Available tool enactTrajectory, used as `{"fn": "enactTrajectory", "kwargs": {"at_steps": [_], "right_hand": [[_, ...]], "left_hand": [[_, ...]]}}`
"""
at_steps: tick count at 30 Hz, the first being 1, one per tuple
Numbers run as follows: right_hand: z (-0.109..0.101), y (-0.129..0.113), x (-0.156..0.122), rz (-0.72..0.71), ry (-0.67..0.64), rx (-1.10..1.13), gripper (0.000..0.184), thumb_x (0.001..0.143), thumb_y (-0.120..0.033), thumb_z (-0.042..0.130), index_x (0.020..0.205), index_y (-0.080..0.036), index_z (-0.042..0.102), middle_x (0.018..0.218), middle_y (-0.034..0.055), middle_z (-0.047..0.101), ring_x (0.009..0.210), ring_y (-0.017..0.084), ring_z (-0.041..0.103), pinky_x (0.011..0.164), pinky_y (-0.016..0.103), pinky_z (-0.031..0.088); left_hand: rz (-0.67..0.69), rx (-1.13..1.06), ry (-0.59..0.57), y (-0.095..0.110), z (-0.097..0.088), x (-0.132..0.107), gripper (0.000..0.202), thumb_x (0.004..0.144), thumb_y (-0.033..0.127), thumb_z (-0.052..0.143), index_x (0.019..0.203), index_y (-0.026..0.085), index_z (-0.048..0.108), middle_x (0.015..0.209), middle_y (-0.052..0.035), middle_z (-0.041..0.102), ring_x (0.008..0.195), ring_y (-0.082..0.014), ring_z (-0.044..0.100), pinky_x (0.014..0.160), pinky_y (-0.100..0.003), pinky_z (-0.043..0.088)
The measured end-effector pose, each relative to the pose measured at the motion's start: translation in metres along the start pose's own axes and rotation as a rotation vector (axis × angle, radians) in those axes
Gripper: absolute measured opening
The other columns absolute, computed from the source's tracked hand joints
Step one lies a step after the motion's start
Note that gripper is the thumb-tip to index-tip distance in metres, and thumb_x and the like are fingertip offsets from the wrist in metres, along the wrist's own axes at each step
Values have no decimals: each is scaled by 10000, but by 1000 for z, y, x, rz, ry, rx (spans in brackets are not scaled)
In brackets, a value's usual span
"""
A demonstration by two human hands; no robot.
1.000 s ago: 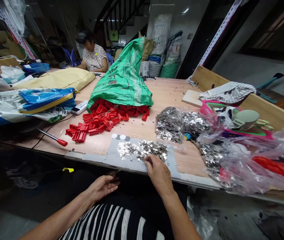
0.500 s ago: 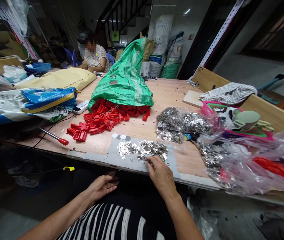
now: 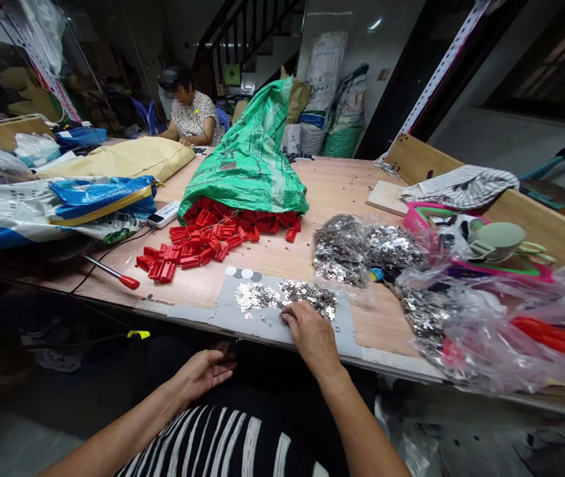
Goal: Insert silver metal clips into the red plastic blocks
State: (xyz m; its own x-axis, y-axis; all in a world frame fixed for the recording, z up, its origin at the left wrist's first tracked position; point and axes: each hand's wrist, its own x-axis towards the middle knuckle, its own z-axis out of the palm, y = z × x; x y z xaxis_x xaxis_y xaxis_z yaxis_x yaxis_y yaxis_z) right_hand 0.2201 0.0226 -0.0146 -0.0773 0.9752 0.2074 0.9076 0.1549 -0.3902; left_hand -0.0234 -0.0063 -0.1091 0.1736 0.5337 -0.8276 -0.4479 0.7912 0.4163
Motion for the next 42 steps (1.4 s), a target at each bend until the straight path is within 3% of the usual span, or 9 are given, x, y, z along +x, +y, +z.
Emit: {"fn": "enactTrajectory", "kwargs": {"at_steps": [5,12,18,24,29,32,35,38,42], "right_hand": [[-2,0,0,26,59,73,180,898,-293,460,908,-235,630,979,40,669,878,198,630,747,305,471],[3,-13,-1,-21,3,8,186,909,-238,451,943,-236,634,990,33,680,849,186,648,716,287,471],[9,-25,-11,-81,-24,-61,143,914,-258,490,947,-242,628,946,21,676,835,173,641,683,262,452],[10,-31,-12,-18,-58,-133,101,895,-220,526,868,-229,623,879,21,661,794,165,626,659,254,416],[4,-35,-14,9,-45,-70,62,861,-193,552,859,-221,607,876,29,655,805,161,620,685,248,424],[-9,-28,-16,63,54,46,54,859,-207,549,854,-224,600,870,12,656,791,147,623,682,240,433],[-32,-6,-19,132,197,109,99,874,-257,523,833,-220,605,833,20,657,779,158,621,694,255,446],[-67,34,-28,210,324,89,162,872,-319,508,835,-207,619,835,46,670,773,181,625,708,282,463],[-126,95,-47,328,540,-130,257,850,-404,491,798,-190,626,804,77,672,748,212,618,694,318,455]], "left_hand": [[-2,7,-8,1,3,-2,383,768,36,507,1139,133,526,954,-95,662,716,-182,686,733,-314,507],[-42,-14,-49,1,6,-7,317,800,49,505,1113,93,535,916,-124,665,733,-192,686,763,-326,525],[-57,-35,-57,-1,5,-4,308,796,33,498,1097,79,543,853,-107,670,684,-184,686,702,-297,542],[-60,-28,-44,-3,4,-4,352,806,32,495,1154,83,516,878,-106,674,679,-180,691,705,-301,554],[-33,-14,-36,-6,-7,2,421,802,23,504,1217,91,503,954,-127,682,750,-205,704,734,-314,563],[-30,0,-56,-8,-17,13,469,797,19,515,1259,91,487,1017,-147,680,818,-226,707,762,-330,566],[-8,2,-82,-12,-26,24,496,798,20,523,1285,98,474,1082,-156,669,902,-249,698,798,-358,567],[47,5,-96,-16,-34,31,491,806,19,520,1288,103,475,1128,-161,658,964,-258,684,831,-375,564],[96,47,-86,-19,-35,31,478,808,28,527,1277,108,490,1150,-166,652,1008,-275,669,872,-407,553]]}}
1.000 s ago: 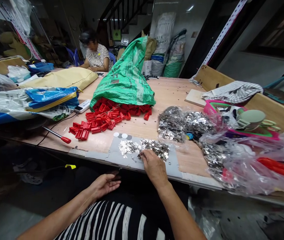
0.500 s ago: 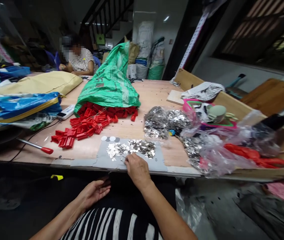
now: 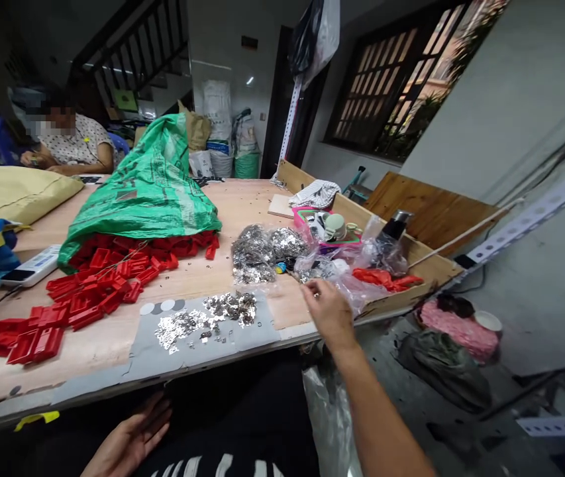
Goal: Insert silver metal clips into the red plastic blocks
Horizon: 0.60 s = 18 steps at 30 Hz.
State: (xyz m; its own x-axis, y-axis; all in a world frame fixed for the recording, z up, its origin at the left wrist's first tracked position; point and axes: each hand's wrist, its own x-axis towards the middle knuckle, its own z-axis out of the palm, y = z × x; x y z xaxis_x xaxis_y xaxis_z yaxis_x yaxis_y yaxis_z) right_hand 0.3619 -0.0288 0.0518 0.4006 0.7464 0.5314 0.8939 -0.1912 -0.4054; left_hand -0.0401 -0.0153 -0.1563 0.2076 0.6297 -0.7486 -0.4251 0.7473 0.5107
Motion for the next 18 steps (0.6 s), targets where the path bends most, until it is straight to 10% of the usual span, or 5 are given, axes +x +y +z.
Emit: {"fn": "enactTrajectory", "kwargs": {"at_steps": [9,18], "right_hand": [[-58,76,31,180,100,-359,330,826,-411,461,833,-183,699,731,80,676,624,199,573,543,281,367],[-8,10,-1,-75,-58,-36,321,854,-465,467,841,-197,643,803,74,692,686,203,622,607,294,437]], "left_hand": [[47,73,22,0,7,-1,463,795,47,548,1251,119,509,1104,-149,673,990,-271,676,916,-423,527],[65,215,-24,14,23,-21,328,794,122,614,1118,103,569,980,-131,688,777,-175,691,717,-276,533]]}}
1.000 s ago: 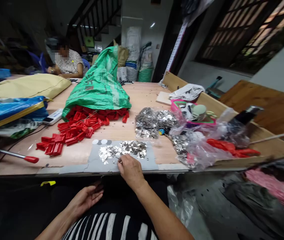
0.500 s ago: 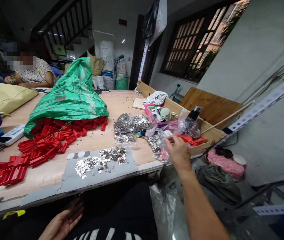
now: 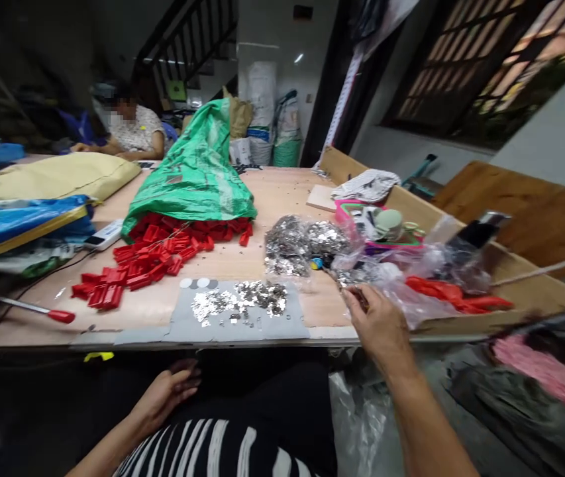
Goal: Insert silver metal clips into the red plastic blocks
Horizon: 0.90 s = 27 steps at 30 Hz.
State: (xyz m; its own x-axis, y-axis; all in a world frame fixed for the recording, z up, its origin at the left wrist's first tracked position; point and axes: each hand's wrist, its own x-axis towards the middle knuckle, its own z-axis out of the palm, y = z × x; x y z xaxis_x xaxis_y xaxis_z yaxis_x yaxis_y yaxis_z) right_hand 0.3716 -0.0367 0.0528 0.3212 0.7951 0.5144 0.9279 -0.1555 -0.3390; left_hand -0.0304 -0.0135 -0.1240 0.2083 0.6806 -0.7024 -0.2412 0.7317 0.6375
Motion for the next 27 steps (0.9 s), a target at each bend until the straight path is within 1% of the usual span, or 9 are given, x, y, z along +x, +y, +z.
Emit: {"fn": "enactTrajectory", "kwargs": {"at_steps": [3,5,7,9,13,15,17,21,27], "right_hand": [[30,-40,-14,-95,-213,177,276,859,-439,497,862,-208,648,827,57,702,681,187,635,603,278,461],[51,-65,-23,-174,-353,257,207,862,-383,512,873,-228,648,865,40,703,742,181,647,643,267,476],[69,-87,-31,-221,-459,258,172,867,-342,511,892,-245,651,869,22,697,744,173,646,643,266,474],[85,-104,-36,-243,-495,236,154,862,-284,507,916,-253,648,892,15,688,775,174,647,659,269,472],[104,-125,-38,-320,-479,173,170,860,-228,505,978,-244,627,950,28,672,820,184,638,700,284,465],[109,-130,-38,-342,-480,136,148,863,-220,510,958,-235,623,942,33,668,824,185,641,702,282,460],[112,-132,-39,-352,-497,107,121,871,-219,512,926,-230,620,926,31,665,820,183,644,686,273,454],[114,-133,-41,-359,-497,73,110,879,-216,512,922,-231,613,912,27,663,794,174,642,645,258,439],[111,-130,-39,-378,-466,36,129,902,-223,475,925,-225,602,899,24,658,785,169,641,636,252,432]], "left_hand": [[144,200,-31,9,11,-12,253,755,244,685,948,90,627,815,-84,676,650,-127,646,593,-214,474],[218,293,-134,17,21,-22,277,724,339,701,841,97,629,706,-46,639,584,-118,613,516,-195,412],[288,367,-224,26,33,-33,312,739,410,663,822,111,627,671,-27,615,563,-119,598,491,-195,378],[398,486,-235,36,46,-44,281,788,401,605,834,125,635,665,-18,607,543,-112,577,498,-202,375],[843,860,-124,54,71,-56,209,877,279,497,927,175,671,832,-56,665,733,-160,609,706,-282,471],[1080,1089,-35,57,82,-54,238,879,218,484,1035,196,662,987,-84,672,935,-218,594,856,-360,458],[1237,1287,17,55,89,-49,324,862,188,509,1169,208,608,1150,-95,641,1133,-273,518,977,-447,394],[1324,1492,20,47,96,-37,487,837,295,594,1307,212,497,1328,-85,555,1367,-302,305,1123,-543,194],[1274,1520,11,42,95,-33,513,855,362,578,1331,206,466,1357,-95,536,1409,-307,229,1130,-618,46]]}}
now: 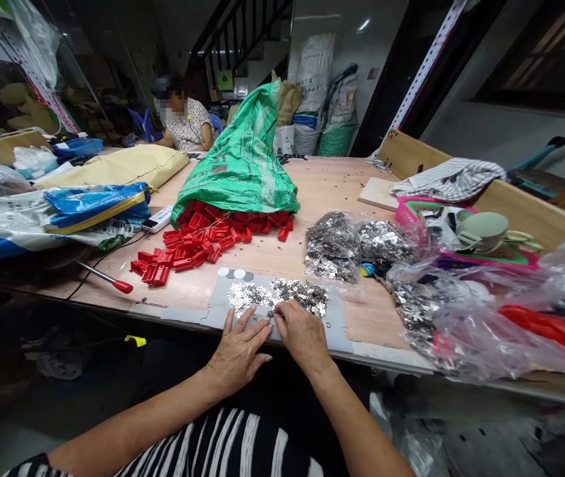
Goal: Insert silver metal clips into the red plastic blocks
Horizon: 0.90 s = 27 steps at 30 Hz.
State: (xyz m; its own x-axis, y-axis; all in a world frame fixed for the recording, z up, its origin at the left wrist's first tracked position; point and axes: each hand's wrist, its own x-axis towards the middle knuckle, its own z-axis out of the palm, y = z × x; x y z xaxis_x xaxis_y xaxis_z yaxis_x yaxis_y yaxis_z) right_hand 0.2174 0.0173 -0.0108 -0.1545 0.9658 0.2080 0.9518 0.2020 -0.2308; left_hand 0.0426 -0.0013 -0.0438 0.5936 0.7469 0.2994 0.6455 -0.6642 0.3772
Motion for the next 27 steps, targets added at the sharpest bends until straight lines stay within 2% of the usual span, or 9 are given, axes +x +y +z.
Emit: {"fn": "enactTrajectory", "kwargs": {"at_steps": [6,13,20,27], "right_hand": [[1,3,-3,-3,-18,29,133,894,-228,464,891,-231,597,889,23,654,777,174,631,627,261,416],[-3,6,-1,-20,-127,168,122,859,-241,496,817,-235,611,825,1,653,747,159,614,650,257,411],[-8,16,-3,41,-32,84,106,857,-235,497,851,-237,603,860,10,653,758,169,621,611,257,407],[-7,2,1,12,-23,54,123,869,-223,501,918,-245,611,903,17,652,784,171,627,644,265,433]], "left_hand": [[-8,-9,-7,0,0,-1,513,863,370,568,1339,213,461,1349,-100,543,1400,-306,255,1126,-630,49],[-16,-5,-6,1,-1,-1,536,857,353,577,1357,214,441,1357,-98,534,1406,-307,241,1131,-624,48],[-18,-25,15,3,-4,-4,466,871,335,556,1314,213,481,1340,-83,552,1414,-298,223,1137,-618,15],[-33,-52,45,5,-10,-10,425,864,320,568,1272,207,527,1298,-100,583,1414,-300,229,1138,-619,24]]}}
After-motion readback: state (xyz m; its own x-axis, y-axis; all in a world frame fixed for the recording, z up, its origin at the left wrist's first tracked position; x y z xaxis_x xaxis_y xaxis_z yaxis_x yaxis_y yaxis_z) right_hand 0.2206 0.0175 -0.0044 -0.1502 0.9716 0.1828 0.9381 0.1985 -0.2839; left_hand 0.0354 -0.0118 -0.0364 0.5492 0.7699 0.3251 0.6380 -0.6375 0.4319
